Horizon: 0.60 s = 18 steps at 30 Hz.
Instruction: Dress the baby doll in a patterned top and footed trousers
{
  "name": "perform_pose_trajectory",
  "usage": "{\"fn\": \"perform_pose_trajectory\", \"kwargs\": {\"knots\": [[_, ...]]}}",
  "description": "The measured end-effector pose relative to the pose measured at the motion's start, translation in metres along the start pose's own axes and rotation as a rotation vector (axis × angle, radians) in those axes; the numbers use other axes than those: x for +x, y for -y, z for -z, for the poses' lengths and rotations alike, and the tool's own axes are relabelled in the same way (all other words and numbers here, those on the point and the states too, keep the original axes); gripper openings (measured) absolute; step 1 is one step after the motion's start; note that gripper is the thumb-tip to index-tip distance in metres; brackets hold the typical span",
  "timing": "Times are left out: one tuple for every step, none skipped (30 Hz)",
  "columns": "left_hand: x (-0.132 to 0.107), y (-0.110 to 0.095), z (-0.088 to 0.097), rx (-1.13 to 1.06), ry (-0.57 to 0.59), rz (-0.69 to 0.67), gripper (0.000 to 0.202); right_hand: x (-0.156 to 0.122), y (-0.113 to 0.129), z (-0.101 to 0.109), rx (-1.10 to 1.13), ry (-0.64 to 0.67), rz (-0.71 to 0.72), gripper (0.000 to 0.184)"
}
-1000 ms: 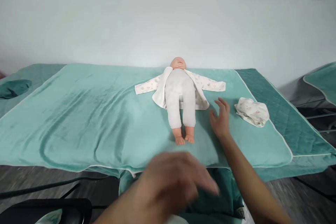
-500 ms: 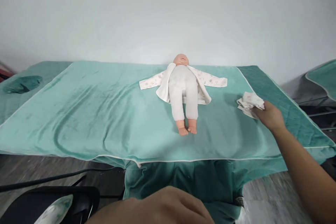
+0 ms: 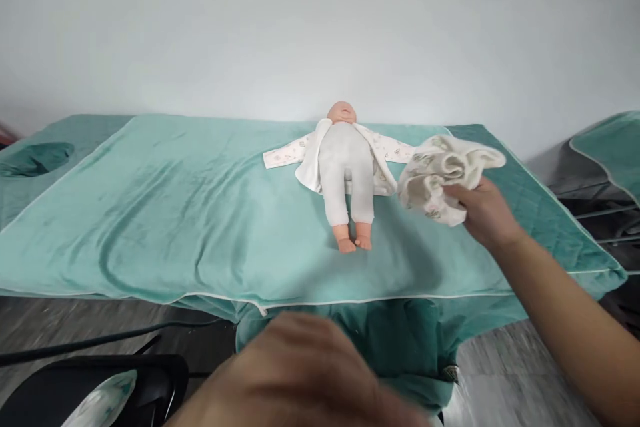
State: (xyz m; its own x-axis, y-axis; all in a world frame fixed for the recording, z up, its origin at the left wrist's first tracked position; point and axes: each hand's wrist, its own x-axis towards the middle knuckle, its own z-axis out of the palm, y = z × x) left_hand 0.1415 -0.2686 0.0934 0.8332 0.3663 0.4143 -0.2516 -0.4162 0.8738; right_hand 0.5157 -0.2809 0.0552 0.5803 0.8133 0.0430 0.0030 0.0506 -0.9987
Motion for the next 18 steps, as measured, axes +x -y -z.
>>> {"fn": "perform_pose_trajectory", "kwargs": {"knots": [[0.009, 0.004, 0.001, 0.03, -0.049, 0.009, 0.027, -0.004, -0.002, -0.013, 0.019, 0.06, -0.026, 0.036], [0.02, 0.01, 0.002, 0.087, -0.105, 0.045, 0.03, -0.007, -0.004, -0.026, 0.034, 0.114, -0.045, 0.036], [0.032, 0.018, 0.002, 0.146, -0.179, 0.092, 0.03, -0.01, -0.008, -0.04, 0.047, 0.156, -0.052, 0.036], [0.044, 0.026, 0.002, 0.191, -0.241, 0.147, 0.028, -0.012, -0.011, -0.053, 0.057, 0.182, -0.047, 0.035], [0.056, 0.035, 0.003, 0.217, -0.297, 0.187, 0.029, -0.014, -0.014, -0.067, 0.063, 0.197, -0.028, 0.034], [0.067, 0.043, 0.003, 0.244, -0.349, 0.205, 0.032, -0.016, -0.017, -0.08, 0.061, 0.202, -0.001, 0.034], [0.076, 0.051, 0.004, 0.288, -0.39, 0.207, 0.036, -0.019, -0.018, -0.092, 0.052, 0.204, 0.032, 0.033], [0.083, 0.058, 0.005, 0.346, -0.443, 0.205, 0.038, -0.021, -0.019, -0.102, 0.037, 0.204, 0.066, 0.032], [0.088, 0.063, 0.007, 0.401, -0.509, 0.203, 0.039, -0.024, -0.018, -0.112, 0.022, 0.201, 0.097, 0.031], [0.091, 0.068, 0.009, 0.449, -0.584, 0.194, 0.038, -0.028, -0.016, -0.119, 0.006, 0.2, 0.118, 0.03], [0.091, 0.071, 0.011, 0.478, -0.665, 0.185, 0.036, -0.032, -0.013, -0.124, -0.008, 0.201, 0.128, 0.03], [0.09, 0.073, 0.014, 0.482, -0.74, 0.184, 0.034, -0.036, -0.009, -0.128, -0.022, 0.206, 0.129, 0.03], [0.087, 0.075, 0.018, 0.462, -0.79, 0.199, 0.03, -0.039, -0.005, -0.13, -0.037, 0.215, 0.124, 0.031], [0.083, 0.076, 0.021, 0.427, -0.802, 0.235, 0.026, -0.042, -0.002, -0.131, -0.054, 0.224, 0.118, 0.032], [0.078, 0.077, 0.025, 0.379, -0.772, 0.29, 0.022, -0.044, 0.002, -0.132, -0.073, 0.231, 0.112, 0.031], [0.073, 0.078, 0.028, 0.329, -0.71, 0.352, 0.02, -0.046, 0.004, -0.132, -0.094, 0.233, 0.11, 0.03], [0.069, 0.078, 0.03, 0.284, -0.623, 0.408, 0.02, -0.046, 0.006, -0.132, -0.115, 0.236, 0.111, 0.028], [0.066, 0.079, 0.033, 0.254, -0.539, 0.446, 0.022, -0.047, 0.007, -0.131, -0.138, 0.239, 0.111, 0.027]]}}
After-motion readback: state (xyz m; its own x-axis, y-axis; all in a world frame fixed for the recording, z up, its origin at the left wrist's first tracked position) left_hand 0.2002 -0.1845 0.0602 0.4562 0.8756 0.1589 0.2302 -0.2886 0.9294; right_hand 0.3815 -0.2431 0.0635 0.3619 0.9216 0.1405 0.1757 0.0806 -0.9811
